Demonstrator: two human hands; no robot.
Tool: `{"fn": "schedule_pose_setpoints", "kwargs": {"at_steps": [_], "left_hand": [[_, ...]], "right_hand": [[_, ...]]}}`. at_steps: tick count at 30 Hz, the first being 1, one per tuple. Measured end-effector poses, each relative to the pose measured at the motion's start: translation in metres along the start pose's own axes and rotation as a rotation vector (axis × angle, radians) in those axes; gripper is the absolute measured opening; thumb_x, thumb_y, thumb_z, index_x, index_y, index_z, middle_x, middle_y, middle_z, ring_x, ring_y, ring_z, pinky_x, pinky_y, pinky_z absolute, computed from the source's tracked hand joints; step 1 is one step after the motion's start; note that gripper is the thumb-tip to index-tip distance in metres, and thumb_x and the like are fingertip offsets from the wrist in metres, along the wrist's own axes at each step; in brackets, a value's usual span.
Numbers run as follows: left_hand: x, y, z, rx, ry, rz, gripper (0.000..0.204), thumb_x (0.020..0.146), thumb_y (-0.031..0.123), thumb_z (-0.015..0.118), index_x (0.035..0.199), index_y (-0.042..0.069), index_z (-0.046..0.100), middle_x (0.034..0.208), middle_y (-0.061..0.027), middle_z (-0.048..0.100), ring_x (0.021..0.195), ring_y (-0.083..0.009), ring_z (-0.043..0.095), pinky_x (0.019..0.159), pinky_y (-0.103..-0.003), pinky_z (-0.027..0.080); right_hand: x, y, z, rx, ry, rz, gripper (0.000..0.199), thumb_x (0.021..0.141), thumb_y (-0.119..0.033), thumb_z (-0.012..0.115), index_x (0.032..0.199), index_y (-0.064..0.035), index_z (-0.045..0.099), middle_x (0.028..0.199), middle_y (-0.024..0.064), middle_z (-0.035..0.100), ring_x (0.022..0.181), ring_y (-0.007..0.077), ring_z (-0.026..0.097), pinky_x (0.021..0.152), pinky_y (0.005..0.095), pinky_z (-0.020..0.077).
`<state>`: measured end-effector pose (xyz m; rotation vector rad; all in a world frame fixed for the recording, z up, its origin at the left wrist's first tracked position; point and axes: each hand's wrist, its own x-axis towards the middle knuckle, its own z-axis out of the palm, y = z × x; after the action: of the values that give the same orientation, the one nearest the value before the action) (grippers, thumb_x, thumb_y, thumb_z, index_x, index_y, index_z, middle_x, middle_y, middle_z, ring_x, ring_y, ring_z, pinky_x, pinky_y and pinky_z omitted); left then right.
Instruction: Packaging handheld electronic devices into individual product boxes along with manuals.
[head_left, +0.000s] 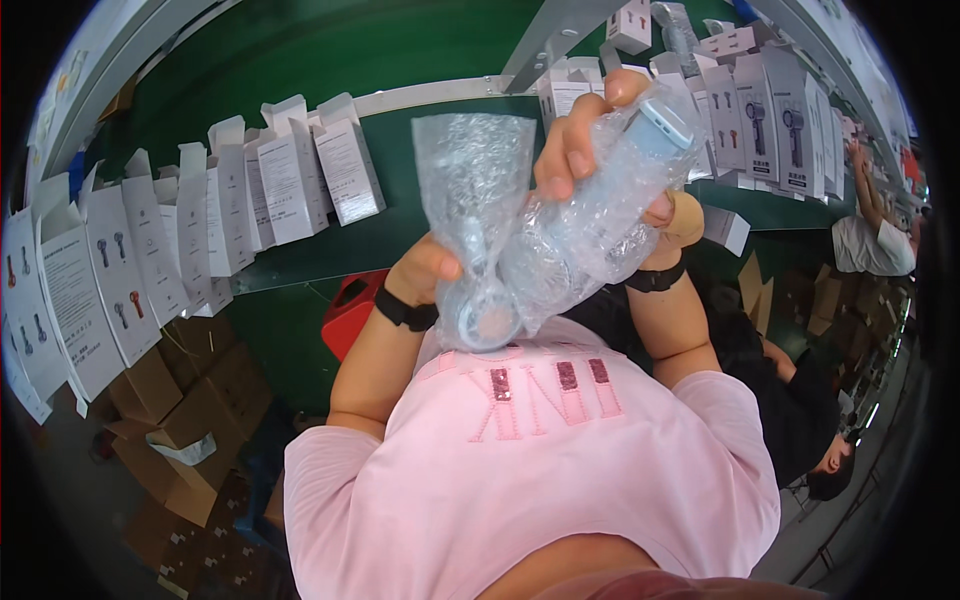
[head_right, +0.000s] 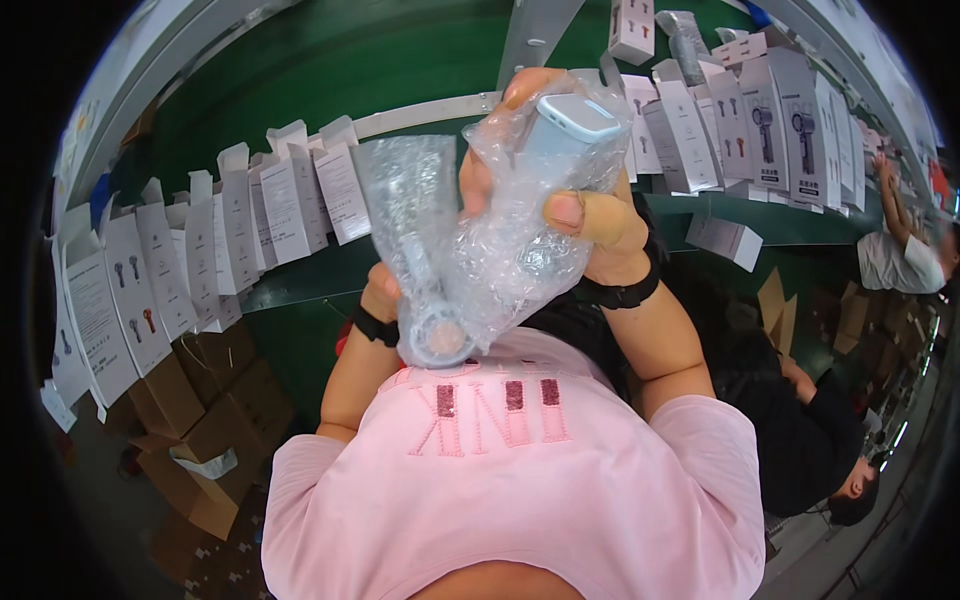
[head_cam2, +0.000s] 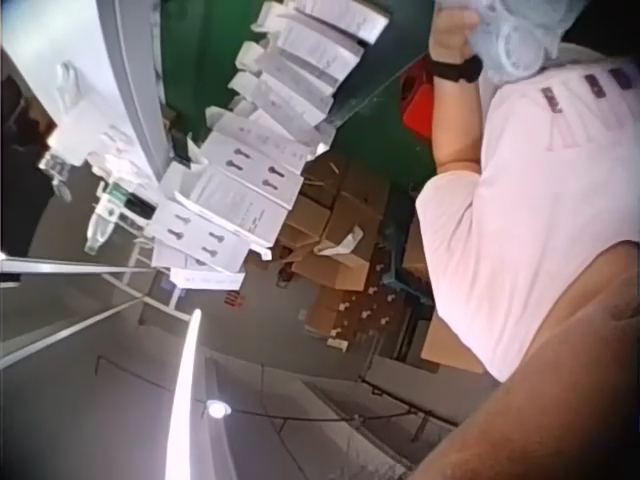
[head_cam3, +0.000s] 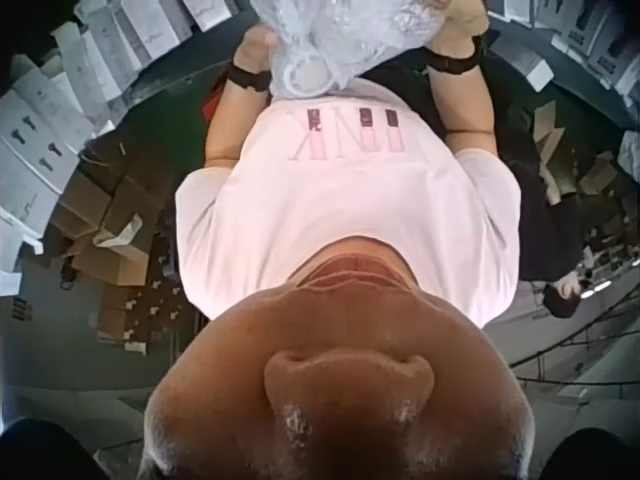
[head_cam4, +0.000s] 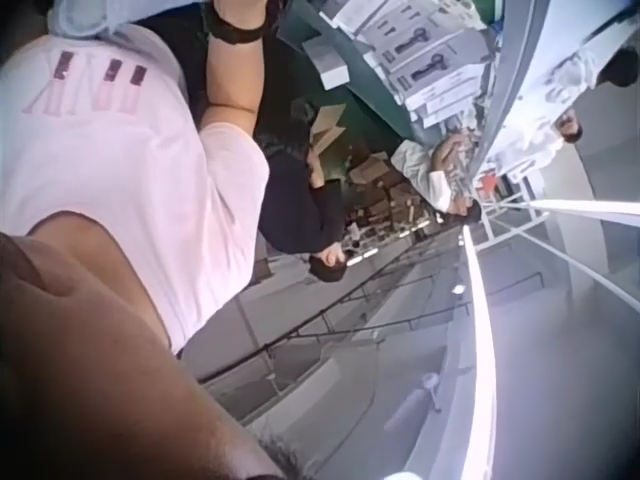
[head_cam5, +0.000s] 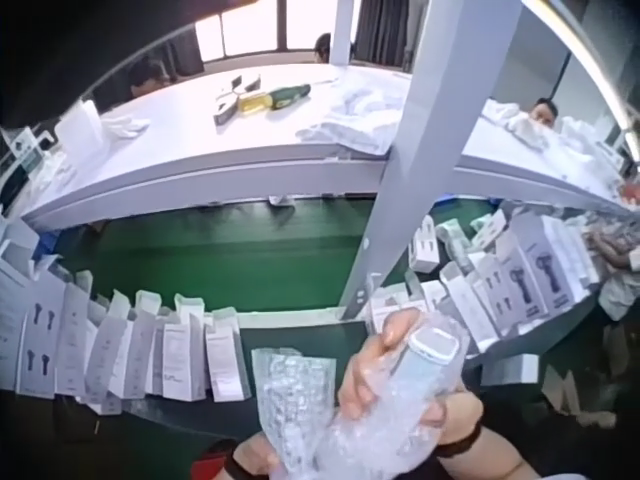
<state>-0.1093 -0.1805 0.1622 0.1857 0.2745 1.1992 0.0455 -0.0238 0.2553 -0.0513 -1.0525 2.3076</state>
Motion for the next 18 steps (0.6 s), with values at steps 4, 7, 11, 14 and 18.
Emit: {"fn": "schedule_pose_setpoints", "kwargs": {"at_steps": [4, 7, 11, 14, 18], "left_hand": [[-0.004, 0.008, 0.010, 0.049, 0.036, 0.028, 0.099, 0.056, 0.021, 0.082, 0.142, -0.002, 0.038, 0.141, -0.0149, 0.047, 0.129, -0.0266, 0.047, 0.110, -0.038, 0.032], [-0.006, 0.009, -0.004, 0.088, 0.041, -0.008, 0.101, 0.055, 0.020, 0.083, 0.142, -0.002, 0.039, 0.142, -0.0147, 0.047, 0.128, -0.0262, 0.047, 0.110, -0.037, 0.032], [-0.010, 0.019, 0.005, 0.081, 0.005, 0.085, 0.096, 0.060, 0.024, 0.082, 0.142, -0.002, 0.039, 0.141, -0.0149, 0.048, 0.128, -0.0256, 0.047, 0.109, -0.037, 0.034], [-0.005, 0.028, 0.011, 0.057, 0.105, 0.148, 0.070, 0.084, 0.032, 0.068, 0.139, -0.002, 0.041, 0.134, -0.0175, 0.053, 0.123, -0.0283, 0.052, 0.103, -0.039, 0.042], [0.035, 0.091, -0.042, 0.057, 0.668, 0.306, 0.045, 0.089, 0.030, 0.065, 0.123, 0.003, 0.051, 0.115, -0.0144, 0.062, 0.109, -0.0319, 0.060, 0.093, -0.046, 0.050]], "right_hand": [[0.005, 0.003, -0.002, 0.020, -0.035, 0.024, 0.071, 0.072, -0.022, 0.077, 0.131, -0.0127, 0.038, 0.094, 0.0116, 0.051, 0.088, 0.0288, 0.059, 0.082, 0.0446, 0.0534], [0.012, 0.008, 0.000, 0.066, -0.079, 0.026, 0.070, 0.073, -0.023, 0.078, 0.130, -0.0130, 0.039, 0.093, 0.0115, 0.052, 0.089, 0.0297, 0.059, 0.082, 0.0453, 0.0538], [0.017, 0.010, -0.002, 0.028, 0.025, 0.087, 0.072, 0.072, -0.027, 0.080, 0.129, -0.0101, 0.040, 0.093, 0.0105, 0.053, 0.088, 0.0279, 0.061, 0.079, 0.0403, 0.0541], [0.014, 0.007, 0.000, -0.233, 0.361, 0.211, 0.060, 0.078, -0.034, 0.077, 0.122, -0.0061, 0.048, 0.093, 0.0072, 0.059, 0.084, 0.0171, 0.061, 0.075, 0.0318, 0.0531], [-0.001, 0.079, -0.073, -0.476, 0.510, 0.418, 0.031, 0.086, -0.010, 0.068, 0.113, -0.0028, 0.056, 0.094, 0.0048, 0.064, 0.085, 0.0141, 0.063, 0.073, 0.0289, 0.0515]]}}
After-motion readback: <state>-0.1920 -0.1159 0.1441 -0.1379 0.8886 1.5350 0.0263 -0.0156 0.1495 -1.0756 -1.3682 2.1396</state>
